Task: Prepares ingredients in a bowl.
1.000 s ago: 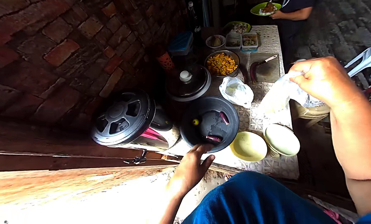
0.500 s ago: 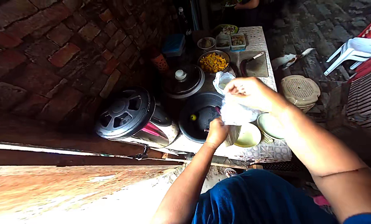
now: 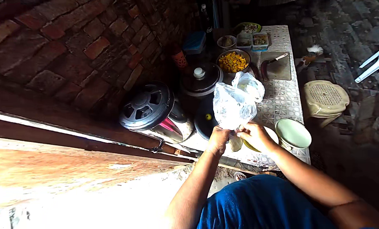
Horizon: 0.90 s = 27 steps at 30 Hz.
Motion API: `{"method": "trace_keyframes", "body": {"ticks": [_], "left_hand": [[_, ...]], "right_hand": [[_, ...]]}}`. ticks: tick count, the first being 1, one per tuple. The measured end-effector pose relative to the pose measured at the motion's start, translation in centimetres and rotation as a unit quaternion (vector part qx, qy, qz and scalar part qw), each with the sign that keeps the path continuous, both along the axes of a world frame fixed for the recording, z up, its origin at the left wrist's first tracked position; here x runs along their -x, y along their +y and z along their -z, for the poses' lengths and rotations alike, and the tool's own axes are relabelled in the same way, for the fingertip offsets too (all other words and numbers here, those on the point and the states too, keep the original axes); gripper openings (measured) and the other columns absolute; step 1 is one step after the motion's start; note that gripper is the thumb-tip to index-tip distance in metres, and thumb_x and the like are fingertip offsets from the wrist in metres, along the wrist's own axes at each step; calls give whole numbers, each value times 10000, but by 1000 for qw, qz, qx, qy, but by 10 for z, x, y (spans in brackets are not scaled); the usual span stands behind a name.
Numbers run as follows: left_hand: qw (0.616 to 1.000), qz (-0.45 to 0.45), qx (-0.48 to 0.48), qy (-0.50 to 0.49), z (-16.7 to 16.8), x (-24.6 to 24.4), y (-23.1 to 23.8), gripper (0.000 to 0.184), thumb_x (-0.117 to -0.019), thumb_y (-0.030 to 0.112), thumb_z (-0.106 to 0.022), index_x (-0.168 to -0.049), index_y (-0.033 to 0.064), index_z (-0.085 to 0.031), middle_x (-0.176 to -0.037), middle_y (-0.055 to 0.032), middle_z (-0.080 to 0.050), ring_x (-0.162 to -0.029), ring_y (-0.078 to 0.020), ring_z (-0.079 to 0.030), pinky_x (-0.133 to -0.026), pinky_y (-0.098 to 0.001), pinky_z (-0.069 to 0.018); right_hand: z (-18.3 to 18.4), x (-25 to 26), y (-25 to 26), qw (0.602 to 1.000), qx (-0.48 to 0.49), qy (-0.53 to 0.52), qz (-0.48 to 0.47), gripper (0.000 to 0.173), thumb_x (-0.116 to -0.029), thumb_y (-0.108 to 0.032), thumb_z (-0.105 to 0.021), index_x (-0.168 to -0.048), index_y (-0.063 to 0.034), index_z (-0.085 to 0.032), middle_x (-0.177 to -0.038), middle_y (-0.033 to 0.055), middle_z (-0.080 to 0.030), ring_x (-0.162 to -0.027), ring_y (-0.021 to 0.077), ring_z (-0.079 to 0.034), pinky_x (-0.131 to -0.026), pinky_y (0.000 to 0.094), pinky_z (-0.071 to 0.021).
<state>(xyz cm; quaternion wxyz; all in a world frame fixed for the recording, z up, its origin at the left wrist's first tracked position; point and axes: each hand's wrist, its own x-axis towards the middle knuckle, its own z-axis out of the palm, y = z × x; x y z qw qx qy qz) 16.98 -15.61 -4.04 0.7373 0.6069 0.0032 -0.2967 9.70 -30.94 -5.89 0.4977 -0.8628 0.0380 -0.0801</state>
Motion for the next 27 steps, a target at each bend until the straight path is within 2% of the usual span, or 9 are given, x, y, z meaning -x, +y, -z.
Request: {"method": "trace_keyframes", "body": {"ticks": [4,9,11,15,18,19,21,23,27], "left_hand": [[998,0,-40,-41,1,2,-4,51,-961,-22,-637,-1010,-23,-650,-812,-44,-705,-738,-93,-685,-724,-275,-590],[990,112,-45,-72,7,1,-13,278,-859,15,-787,-1096,-62,-664,-961,-90,-751,-898,-124,-730,-887,-321,-606],[992,106,-42,-62,9,1,-22,226,-867,-13,-771,-1068,-53,-676,-943,-79,-754,-888,-116,-729,-875,-312,-605],[996,84,-13,4,13,2,-40,177,-921,-19,-715,-1084,-56,-655,-941,-96,-750,-857,-148,-737,-838,-328,-618],[996,73,0,45,11,5,-53,143,-944,-12,-688,-1078,-46,-647,-906,-95,-742,-805,-151,-727,-788,-325,-618],[996,70,2,53,12,5,-57,136,-948,-11,-685,-1074,-45,-647,-899,-96,-741,-796,-152,-726,-780,-325,-618],[996,71,4,61,15,7,-63,139,-942,-20,-686,-1071,-49,-645,-896,-100,-738,-799,-155,-725,-787,-325,-617],[995,74,-1,65,19,9,-69,151,-937,-25,-690,-1076,-52,-641,-908,-101,-733,-808,-154,-719,-790,-322,-612],[995,75,-12,68,22,12,-73,132,-938,-13,-697,-1058,-46,-653,-901,-103,-738,-806,-161,-725,-784,-334,-617]], "right_hand": [[1,-4,-14,999,-29,-21,19,158,-945,-114,-640,-893,23,-700,-833,92,-669,-757,100,-620,-738,267,-523],[-2,-9,-35,995,-71,-8,67,124,-960,-76,-652,-925,39,-684,-800,77,-659,-684,75,-618,-674,246,-540],[-3,-10,-44,993,-91,10,77,112,-969,-65,-647,-938,38,-679,-798,70,-662,-672,69,-630,-666,233,-553],[8,-5,-55,991,-81,-4,105,153,-976,-91,-632,-1021,40,-699,-880,99,-698,-735,101,-666,-711,265,-574],[16,7,-61,985,-106,-10,139,387,-915,-156,-741,-1222,37,-605,-1112,168,-676,-839,166,-692,-746,317,-597],[19,11,-62,984,-112,-15,139,426,-892,-171,-772,-1214,41,-592,-1134,170,-655,-837,162,-684,-738,310,-595],[24,19,-62,987,-109,-27,118,368,-861,-189,-807,-1109,47,-672,-1106,168,-665,-835,149,-665,-726,281,-576],[29,21,-62,991,-88,-24,96,270,-874,-183,-786,-1022,35,-726,-1096,165,-676,-871,137,-664,-737,245,-567],[31,20,-66,996,-67,-7,61,165,-905,-117,-723,-928,47,-711,-1062,171,-664,-903,137,-644,-772,238,-547]]}}
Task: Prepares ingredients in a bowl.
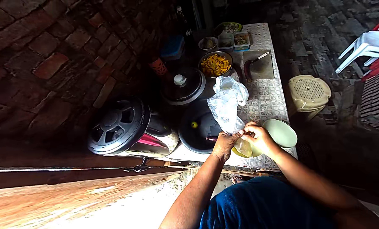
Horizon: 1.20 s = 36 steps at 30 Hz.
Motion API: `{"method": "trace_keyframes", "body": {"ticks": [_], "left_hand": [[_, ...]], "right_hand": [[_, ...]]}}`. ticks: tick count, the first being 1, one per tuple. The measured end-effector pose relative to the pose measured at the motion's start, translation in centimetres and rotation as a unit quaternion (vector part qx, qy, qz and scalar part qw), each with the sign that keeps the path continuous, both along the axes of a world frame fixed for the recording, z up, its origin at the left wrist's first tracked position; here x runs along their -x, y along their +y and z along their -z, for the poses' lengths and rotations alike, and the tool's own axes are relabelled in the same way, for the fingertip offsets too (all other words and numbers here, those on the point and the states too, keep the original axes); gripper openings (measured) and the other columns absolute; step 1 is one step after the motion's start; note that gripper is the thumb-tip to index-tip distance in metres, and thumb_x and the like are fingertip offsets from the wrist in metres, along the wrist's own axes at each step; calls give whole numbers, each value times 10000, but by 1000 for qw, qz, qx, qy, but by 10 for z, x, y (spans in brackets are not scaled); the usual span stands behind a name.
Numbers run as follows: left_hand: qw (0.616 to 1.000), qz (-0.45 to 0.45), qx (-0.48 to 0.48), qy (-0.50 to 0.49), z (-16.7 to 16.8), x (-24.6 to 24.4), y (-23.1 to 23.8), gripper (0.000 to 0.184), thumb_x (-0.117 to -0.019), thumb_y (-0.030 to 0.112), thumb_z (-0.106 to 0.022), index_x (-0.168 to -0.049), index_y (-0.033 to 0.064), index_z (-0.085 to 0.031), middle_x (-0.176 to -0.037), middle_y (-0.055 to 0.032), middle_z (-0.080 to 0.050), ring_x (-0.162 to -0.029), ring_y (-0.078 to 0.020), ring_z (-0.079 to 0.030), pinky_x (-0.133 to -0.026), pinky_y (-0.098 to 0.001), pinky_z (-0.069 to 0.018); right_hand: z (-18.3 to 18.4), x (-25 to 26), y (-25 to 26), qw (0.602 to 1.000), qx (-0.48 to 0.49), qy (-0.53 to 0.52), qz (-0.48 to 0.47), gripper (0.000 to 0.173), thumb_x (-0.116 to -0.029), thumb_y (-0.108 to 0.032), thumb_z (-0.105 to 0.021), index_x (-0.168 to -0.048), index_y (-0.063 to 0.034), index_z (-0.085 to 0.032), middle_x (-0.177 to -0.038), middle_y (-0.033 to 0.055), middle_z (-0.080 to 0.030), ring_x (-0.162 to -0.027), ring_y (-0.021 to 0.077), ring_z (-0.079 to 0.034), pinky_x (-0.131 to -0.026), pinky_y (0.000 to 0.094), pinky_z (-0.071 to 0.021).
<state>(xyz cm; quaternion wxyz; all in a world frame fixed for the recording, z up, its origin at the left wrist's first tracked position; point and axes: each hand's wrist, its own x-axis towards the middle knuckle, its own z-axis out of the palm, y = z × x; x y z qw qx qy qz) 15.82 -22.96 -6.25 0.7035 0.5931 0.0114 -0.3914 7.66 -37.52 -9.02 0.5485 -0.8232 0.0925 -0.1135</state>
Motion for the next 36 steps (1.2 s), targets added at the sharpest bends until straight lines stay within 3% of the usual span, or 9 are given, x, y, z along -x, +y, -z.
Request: {"method": "trace_keyframes", "body": {"ticks": [13,16,19,23,25,27,30,32,36], "left_hand": [[998,-57,31,-5,5,3,-2,62,-955,-23,-665,-1011,-47,-657,-861,-92,-739,-793,-142,-722,-794,-318,-611],[997,-61,52,9,2,3,1,76,-991,4,-624,-1051,-41,-640,-880,-94,-737,-808,-154,-724,-804,-332,-614],[994,-58,91,30,-6,2,2,114,-1036,49,-563,-1107,-25,-613,-917,-103,-740,-846,-175,-733,-826,-354,-617],[983,-29,169,65,-14,4,-1,156,-1070,81,-480,-1146,0,-592,-973,-110,-746,-916,-195,-739,-889,-380,-608],[989,2,141,37,-11,4,-2,161,-1076,89,-468,-1122,7,-599,-946,-88,-745,-896,-168,-736,-879,-358,-608],[994,55,44,-82,-3,0,3,150,-1036,61,-557,-1117,-42,-631,-954,-73,-743,-906,-115,-724,-894,-313,-599],[946,142,-93,-276,20,-12,16,247,-950,134,-706,-1109,-56,-692,-1072,-110,-727,-1016,-82,-687,-971,-284,-548],[936,201,-158,-243,25,-16,21,306,-967,163,-695,-1168,-65,-668,-1146,-172,-670,-1014,-155,-664,-945,-334,-546],[908,320,-206,-176,32,-12,25,488,-1007,181,-652,-1433,-22,-532,-1288,-195,-637,-1028,-246,-680,-924,-414,-560]], "right_hand": [[6,-4,8,997,56,-52,25,138,-914,-103,-645,-880,24,-687,-991,165,-672,-836,146,-636,-714,237,-525],[7,-4,-6,997,-75,-19,14,271,-917,-163,-720,-1072,55,-680,-1081,151,-680,-866,131,-667,-737,259,-568],[8,-3,-20,949,-288,101,80,393,-1055,-238,-555,-1365,2,-526,-1227,142,-641,-979,209,-694,-790,377,-605],[12,10,-13,837,-516,182,24,584,-1100,-533,-206,-1415,-114,-461,-1181,92,-691,-997,222,-709,-793,411,-606],[16,17,-8,797,-591,119,17,582,-1103,-512,-198,-1430,-107,-458,-1225,119,-689,-1090,252,-698,-886,444,-605],[14,20,-12,830,-548,66,83,446,-1135,-330,-270,-1403,-46,-487,-1213,127,-679,-1093,231,-686,-918,426,-591],[14,21,-32,932,-338,14,134,266,-1082,-127,-460,-1197,27,-645,-1057,61,-731,-988,96,-707,-912,301,-597],[14,25,-40,974,-192,-6,119,217,-1040,-63,-529,-1117,45,-700,-1040,44,-730,-981,0,-666,-925,202,-543],[24,27,-37,991,-55,-59,104,128,-927,-21,-665,-982,46,-759,-980,94,-750,-930,11,-680,-886,184,-552]]}}
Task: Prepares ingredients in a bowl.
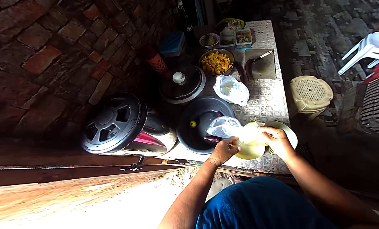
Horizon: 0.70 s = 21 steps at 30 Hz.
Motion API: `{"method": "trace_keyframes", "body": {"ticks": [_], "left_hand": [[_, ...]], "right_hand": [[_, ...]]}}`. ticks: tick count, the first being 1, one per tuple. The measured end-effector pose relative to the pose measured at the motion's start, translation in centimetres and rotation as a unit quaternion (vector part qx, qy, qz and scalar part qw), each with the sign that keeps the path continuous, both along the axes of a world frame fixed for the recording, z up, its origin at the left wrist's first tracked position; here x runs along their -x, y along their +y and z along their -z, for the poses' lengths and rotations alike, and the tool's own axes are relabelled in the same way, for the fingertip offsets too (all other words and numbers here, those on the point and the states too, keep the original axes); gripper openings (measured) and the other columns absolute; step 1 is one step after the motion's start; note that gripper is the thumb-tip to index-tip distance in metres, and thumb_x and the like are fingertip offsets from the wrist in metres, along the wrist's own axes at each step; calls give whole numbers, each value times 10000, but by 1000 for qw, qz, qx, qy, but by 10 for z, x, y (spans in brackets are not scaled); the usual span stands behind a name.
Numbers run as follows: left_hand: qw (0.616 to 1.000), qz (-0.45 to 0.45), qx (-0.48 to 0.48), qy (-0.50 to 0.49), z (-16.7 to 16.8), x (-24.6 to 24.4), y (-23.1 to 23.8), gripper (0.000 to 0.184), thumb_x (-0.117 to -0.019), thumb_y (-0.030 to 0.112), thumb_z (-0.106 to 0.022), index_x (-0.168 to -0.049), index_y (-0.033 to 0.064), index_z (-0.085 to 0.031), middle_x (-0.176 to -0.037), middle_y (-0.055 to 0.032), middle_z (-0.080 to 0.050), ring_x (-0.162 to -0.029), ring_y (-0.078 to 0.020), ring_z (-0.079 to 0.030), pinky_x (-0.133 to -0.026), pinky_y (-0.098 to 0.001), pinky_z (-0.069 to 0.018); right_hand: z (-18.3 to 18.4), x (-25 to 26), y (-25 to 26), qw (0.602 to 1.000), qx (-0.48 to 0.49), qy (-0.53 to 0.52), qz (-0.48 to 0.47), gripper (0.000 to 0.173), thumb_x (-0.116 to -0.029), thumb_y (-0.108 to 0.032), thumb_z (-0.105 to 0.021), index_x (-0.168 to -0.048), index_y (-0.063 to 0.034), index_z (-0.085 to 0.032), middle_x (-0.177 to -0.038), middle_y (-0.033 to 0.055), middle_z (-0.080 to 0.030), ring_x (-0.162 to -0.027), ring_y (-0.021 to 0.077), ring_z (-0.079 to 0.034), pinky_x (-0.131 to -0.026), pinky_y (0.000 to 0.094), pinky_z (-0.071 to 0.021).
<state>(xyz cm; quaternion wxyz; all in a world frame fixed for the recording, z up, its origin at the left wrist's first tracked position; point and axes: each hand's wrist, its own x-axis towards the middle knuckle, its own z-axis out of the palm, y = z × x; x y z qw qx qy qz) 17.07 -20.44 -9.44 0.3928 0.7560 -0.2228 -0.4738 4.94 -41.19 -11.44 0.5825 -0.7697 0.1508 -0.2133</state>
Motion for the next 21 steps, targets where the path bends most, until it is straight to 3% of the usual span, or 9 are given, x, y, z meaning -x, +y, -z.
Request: {"method": "trace_keyframes", "body": {"ticks": [2,4,7,11,15,19,21], "left_hand": [[999,18,-28,-10,-2,2,2,442,-1022,201,-630,-1391,-31,-559,-1267,-194,-649,-1007,-249,-681,-920,-422,-549],[999,31,-42,-1,-4,2,5,477,-1045,221,-597,-1450,-17,-519,-1309,-197,-639,-1042,-257,-683,-933,-429,-549],[998,31,-45,-13,-2,0,14,445,-1052,236,-581,-1419,-14,-553,-1282,-184,-653,-1009,-235,-682,-916,-414,-548],[998,12,-46,-30,-1,0,21,326,-1046,233,-592,-1233,-30,-638,-1141,-163,-674,-900,-204,-669,-866,-399,-550],[999,-12,-31,-12,-2,3,24,497,-1031,194,-622,-1462,-22,-499,-1285,-199,-652,-1033,-249,-699,-942,-408,-559],[999,-10,-35,4,-5,7,18,603,-1022,184,-642,-1536,-14,-398,-1399,-226,-586,-1121,-288,-688,-999,-422,-547],[999,13,-42,0,-4,9,14,630,-1026,202,-632,-1560,-3,-366,-1413,-231,-579,-1127,-297,-685,-1016,-434,-533]], "right_hand": [[2,-2,4,1000,24,5,-1,88,-905,-46,-697,-885,18,-754,-894,61,-736,-847,2,-663,-811,182,-550],[-4,-2,5,997,69,14,-19,119,-911,-81,-684,-847,-4,-751,-845,50,-721,-793,11,-646,-766,185,-536],[-27,-4,7,987,156,-7,-40,177,-943,-120,-636,-856,-23,-756,-850,77,-732,-810,70,-674,-782,226,-544],[-66,-6,7,974,204,-83,-52,183,-962,-143,-656,-893,-32,-784,-902,77,-745,-887,59,-683,-845,182,-540],[-83,-12,4,962,238,-123,-50,187,-970,-153,-661,-900,-35,-788,-914,71,-749,-899,65,-689,-851,203,-550],[-111,-18,-5,964,203,-167,-26,123,-946,-100,-678,-932,-9,-760,-934,32,-728,-894,22,-678,-836,186,-569],[-124,-20,-10,959,234,-149,-50,132,-950,-127,-679,-920,-23,-753,-914,24,-712,-860,17,-663,-799,175,-559]]}}
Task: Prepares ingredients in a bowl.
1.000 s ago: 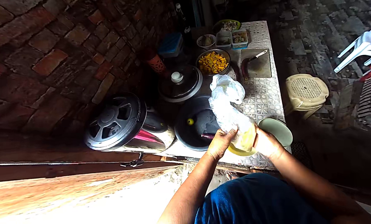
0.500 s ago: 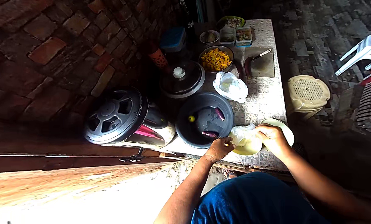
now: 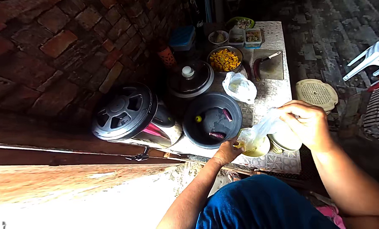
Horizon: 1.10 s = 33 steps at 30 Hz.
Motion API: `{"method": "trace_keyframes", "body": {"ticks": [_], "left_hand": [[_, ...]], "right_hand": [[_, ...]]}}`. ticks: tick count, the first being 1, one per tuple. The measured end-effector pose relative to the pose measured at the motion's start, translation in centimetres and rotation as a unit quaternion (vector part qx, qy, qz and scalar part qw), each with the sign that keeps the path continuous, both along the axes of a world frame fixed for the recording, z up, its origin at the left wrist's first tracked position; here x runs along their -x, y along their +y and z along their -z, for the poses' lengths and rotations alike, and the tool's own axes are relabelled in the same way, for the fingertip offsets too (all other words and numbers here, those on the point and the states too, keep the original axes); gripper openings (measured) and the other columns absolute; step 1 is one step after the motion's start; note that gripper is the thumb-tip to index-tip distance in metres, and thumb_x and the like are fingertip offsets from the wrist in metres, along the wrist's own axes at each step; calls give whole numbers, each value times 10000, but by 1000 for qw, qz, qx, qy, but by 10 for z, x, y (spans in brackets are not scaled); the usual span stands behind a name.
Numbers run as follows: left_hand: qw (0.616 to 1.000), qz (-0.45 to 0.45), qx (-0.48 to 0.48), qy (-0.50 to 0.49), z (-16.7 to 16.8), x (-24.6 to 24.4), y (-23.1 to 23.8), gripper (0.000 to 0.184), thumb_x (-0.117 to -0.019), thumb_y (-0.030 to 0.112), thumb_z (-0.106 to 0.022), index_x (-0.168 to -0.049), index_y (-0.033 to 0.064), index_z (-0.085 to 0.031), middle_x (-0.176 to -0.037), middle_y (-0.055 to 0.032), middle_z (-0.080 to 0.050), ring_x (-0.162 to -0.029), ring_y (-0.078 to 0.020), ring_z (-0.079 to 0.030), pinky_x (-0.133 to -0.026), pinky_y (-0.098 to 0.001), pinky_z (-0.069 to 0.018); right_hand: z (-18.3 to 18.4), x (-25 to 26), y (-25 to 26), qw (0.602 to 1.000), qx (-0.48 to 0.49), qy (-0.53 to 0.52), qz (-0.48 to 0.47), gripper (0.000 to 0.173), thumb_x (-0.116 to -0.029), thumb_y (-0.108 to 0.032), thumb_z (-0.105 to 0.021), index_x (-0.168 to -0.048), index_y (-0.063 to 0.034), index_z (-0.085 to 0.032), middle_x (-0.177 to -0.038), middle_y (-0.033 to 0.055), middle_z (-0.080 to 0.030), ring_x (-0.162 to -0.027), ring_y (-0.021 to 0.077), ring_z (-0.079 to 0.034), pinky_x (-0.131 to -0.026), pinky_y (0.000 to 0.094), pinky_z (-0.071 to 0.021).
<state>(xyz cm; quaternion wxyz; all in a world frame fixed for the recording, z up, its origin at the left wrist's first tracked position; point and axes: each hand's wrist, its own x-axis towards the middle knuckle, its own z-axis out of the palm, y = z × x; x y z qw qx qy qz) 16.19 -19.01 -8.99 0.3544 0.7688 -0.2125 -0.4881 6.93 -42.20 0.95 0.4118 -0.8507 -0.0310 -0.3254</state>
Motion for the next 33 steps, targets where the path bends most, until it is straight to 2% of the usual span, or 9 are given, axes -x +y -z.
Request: {"method": "trace_keyframes", "body": {"ticks": [4,8,10,12,15,18,20,27,33], "left_hand": [[998,-1,3,-68,-5,2,-8,780,-976,241,-710,-1599,24,-294,-1451,-242,-550,-1188,-330,-668,-1051,-464,-527],[989,5,34,-145,-28,7,-27,1042,-839,341,-858,-1640,128,-226,-1598,-272,-338,-1413,-379,-464,-1150,-485,-429],[982,2,65,-175,-31,7,-33,796,-895,358,-796,-1550,84,-437,-1548,-249,-441,-1420,-363,-462,-1181,-487,-384],[976,-54,114,-177,-27,5,-36,377,-992,241,-665,-1284,4,-688,-1314,-197,-663,-1257,-280,-616,-1114,-443,-450],[954,-221,201,5,-20,0,-37,190,-1044,81,-534,-1067,-45,-674,-901,-75,-697,-797,-101,-676,-776,-294,-580],[883,-349,222,224,-28,-3,-35,237,-1106,134,-433,-1194,-30,-580,-926,-117,-703,-775,-185,-712,-735,-356,-616],[862,-365,216,278,-30,-1,-36,273,-1113,171,-418,-1248,-15,-566,-965,-122,-708,-814,-198,-717,-758,-364,-613],[931,-257,209,156,-32,-8,-21,225,-1050,160,-555,-1111,-3,-696,-1014,-42,-700,-921,-100,-653,-853,-302,-544],[872,-433,179,144,-14,-17,3,217,-1070,155,-531,-1148,2,-662,-1006,-63,-664,-830,-124,-625,-726,-281,-524]], "right_hand": [[-10,-4,-3,998,30,36,-33,121,-927,-125,-678,-894,-42,-760,-883,15,-711,-800,-3,-651,-742,147,-550],[-18,-2,12,987,-77,38,-136,77,-929,-73,-691,-950,-16,-738,-931,5,-722,-844,18,-684,-781,185,-600],[-14,-3,20,979,-139,30,-145,90,-945,-40,-668,-1029,-35,-701,-920,-19,-718,-814,19,-683,-764,194,-605],[-7,-3,20,982,-163,16,-98,186,-949,-12,-641,-1129,-56,-650,-922,-32,-699,-795,23,-669,-743,199,-595],[18,5,6,998,-55,40,16,351,-985,-98,-600,-1332,-52,-614,-1072,31,-725,-942,74,-697,-872,265,-593],[52,17,3,986,71,148,-1,455,-937,-356,-699,-1322,-115,-706,-1277,135,-702,-1171,299,-645,-1016,497,-508],[70,20,15,971,78,223,-38,630,-843,-384,-812,-1413,-170,-649,-1403,160,-631,-1268,365,-600,-1059,552,-490],[88,-15,15,984,45,174,17,282,-900,48,-595,-1110,-13,-772,-1141,206,-733,-1066,332,-717,-939,489,-579],[62,-109,-3,976,108,147,121,231,-914,75,-606,-1087,26,-751,-1197,259,-640,-1009,396,-678,-849,537,-581]]}}
